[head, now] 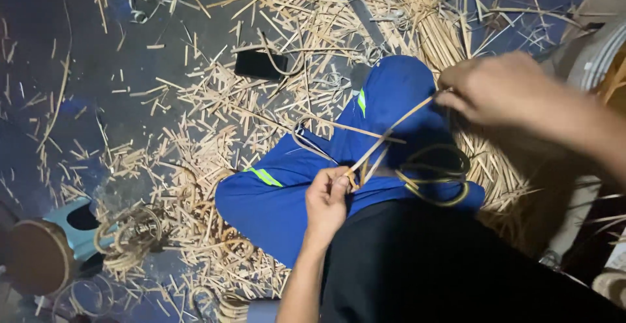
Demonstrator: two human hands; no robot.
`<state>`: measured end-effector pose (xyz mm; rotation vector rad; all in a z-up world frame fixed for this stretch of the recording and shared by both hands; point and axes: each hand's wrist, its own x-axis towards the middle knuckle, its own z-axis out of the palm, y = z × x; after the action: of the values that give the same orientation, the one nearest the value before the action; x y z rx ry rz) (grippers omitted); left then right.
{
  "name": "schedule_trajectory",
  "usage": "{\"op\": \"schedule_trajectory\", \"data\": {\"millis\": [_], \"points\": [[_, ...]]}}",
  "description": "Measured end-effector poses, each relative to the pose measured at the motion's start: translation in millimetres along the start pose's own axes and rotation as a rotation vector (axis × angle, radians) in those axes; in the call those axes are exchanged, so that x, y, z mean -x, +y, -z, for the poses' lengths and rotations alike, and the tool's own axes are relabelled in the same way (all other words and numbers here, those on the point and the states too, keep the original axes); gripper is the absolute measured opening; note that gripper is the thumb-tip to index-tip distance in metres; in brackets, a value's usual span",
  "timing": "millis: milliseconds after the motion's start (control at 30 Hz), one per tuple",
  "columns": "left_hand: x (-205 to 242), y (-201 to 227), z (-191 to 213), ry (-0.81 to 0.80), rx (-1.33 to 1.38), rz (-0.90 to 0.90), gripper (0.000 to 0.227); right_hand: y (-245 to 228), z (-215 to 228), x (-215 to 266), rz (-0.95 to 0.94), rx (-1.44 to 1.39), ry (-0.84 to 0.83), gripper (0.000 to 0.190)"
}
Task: The recorder is peeling and shaping bamboo strips for furniture or basket weaving.
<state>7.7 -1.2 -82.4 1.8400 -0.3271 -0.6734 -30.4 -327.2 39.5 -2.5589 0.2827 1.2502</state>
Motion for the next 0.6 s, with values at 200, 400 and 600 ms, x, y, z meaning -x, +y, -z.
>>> {"op": "schedule_trajectory", "data": {"millis": [200, 400, 600], "points": [[-5.2, -11.8, 1.7, -0.132, 0.397, 0.211, 0.012, -87.0, -60.7, -17.3, 0.392, 0.097, 0.319, 0.021], [1.6, -17.5, 5.5, -0.164, 0.454, 0.184, 0.010, -97.7, -81.2, -28.2, 1.109, 0.025, 1.166, 0.017], [17.7, 2.9, 0.1, -0.208, 0.053, 0.045, 0.003, -82.2, -89.2, -56.8, 0.980, -0.182, 0.609, 0.011]]}}
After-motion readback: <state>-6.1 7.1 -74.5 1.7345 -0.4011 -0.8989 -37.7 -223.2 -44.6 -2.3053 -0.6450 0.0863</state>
